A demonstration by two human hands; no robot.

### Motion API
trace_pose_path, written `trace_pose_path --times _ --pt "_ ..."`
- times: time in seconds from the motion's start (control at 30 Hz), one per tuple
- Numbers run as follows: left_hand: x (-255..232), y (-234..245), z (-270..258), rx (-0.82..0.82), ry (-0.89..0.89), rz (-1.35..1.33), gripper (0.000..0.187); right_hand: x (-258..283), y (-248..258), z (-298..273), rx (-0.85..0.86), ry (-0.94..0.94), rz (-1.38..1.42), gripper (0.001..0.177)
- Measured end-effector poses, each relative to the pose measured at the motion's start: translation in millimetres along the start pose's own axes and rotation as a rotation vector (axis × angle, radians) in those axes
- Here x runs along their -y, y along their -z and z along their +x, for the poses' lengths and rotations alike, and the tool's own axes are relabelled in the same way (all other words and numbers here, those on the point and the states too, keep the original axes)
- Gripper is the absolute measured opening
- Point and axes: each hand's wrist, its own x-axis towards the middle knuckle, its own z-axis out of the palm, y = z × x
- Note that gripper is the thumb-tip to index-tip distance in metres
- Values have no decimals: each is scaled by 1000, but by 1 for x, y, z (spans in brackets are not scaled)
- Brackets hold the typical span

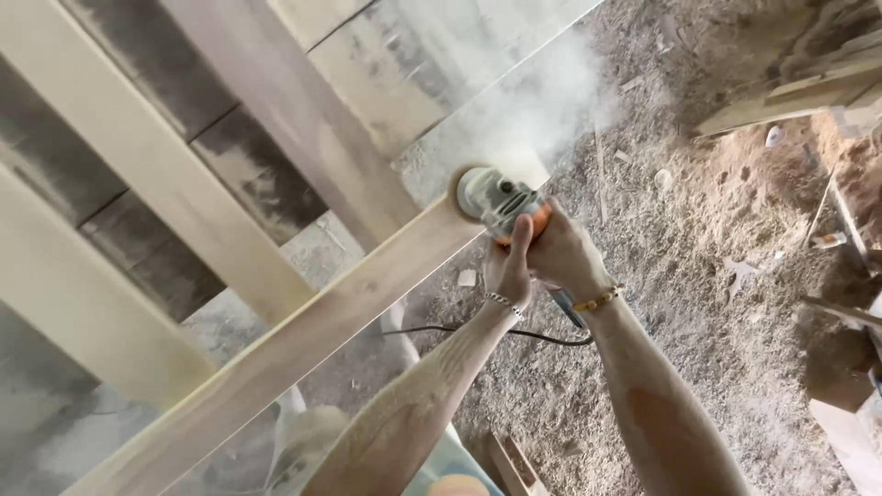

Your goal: Using a power angle grinder with a sanding disc to smooth a wooden furniture frame.

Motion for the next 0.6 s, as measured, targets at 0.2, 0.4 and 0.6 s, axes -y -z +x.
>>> trace_pose_path --times 0.2,0.4,0.6 --pt "-7 -20 16 128 168 216 102 -3 17 3 3 -389 336 35" --pt "-2 -11 -35 -126 -6 79 97 -8 -5 -14 136 66 3 31" --pt "3 -37 -6 -36 142 385 99 -27 18 -14 -27 -9 215 24"
